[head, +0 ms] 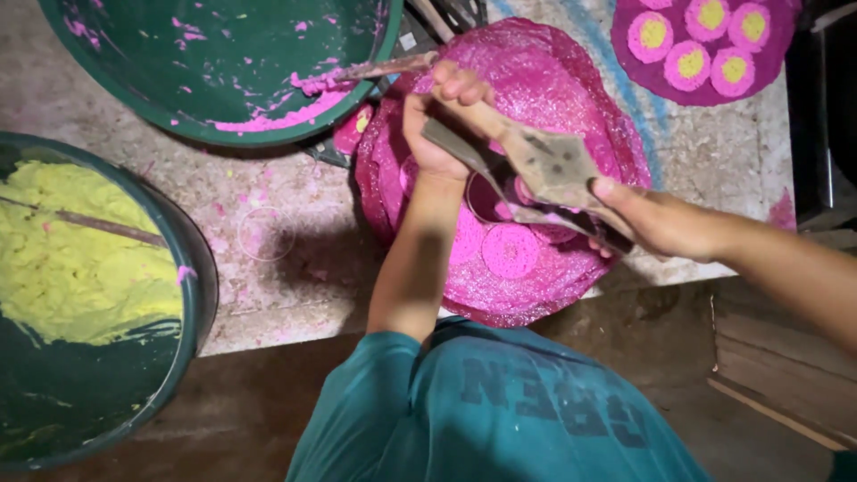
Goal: The person scoops pink and yellow powders into a wooden mold, presses them into circular shapes on a pink tray, and arranges them into flower-like patterns. The person uses a wooden mold and a metal ring to shape the powders and places the finished items on a tray.
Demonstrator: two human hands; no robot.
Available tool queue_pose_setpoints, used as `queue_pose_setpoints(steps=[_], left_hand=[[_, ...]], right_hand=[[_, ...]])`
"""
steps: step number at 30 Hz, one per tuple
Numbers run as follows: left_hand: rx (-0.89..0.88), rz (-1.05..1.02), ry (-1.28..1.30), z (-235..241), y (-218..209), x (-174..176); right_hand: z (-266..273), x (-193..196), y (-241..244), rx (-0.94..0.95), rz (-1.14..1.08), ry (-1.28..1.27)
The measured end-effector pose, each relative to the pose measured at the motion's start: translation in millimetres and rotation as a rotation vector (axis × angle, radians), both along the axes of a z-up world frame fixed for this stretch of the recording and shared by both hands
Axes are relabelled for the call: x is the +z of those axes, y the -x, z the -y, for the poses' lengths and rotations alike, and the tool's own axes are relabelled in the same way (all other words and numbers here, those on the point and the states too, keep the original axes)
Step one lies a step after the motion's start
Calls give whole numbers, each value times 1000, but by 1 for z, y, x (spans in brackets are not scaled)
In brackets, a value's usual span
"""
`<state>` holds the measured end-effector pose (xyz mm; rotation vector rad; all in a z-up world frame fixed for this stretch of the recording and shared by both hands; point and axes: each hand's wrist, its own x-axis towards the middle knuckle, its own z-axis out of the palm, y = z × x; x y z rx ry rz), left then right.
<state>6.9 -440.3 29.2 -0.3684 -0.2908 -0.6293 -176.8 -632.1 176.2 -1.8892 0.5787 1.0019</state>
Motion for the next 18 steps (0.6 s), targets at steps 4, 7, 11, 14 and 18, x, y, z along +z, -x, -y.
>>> queue_pose_setpoints(steps=[4, 7, 11, 14, 18], left_hand=[[20, 79, 66, -14, -16, -9], [33, 89, 40, -21, -17, -16], [67, 64, 17, -5, -3, -26], [40, 11, 52, 14, 1, -30], [-21, -5, 100, 29, -16, -28]], right_hand=[[-21, -6, -10, 9, 19, 79], [-28, -10, -12, 67, 44, 94], [-23, -5, -9, 20, -30, 86], [-14, 1, -7, 36, -14, 202], [-13, 0, -7, 19, 159, 283]])
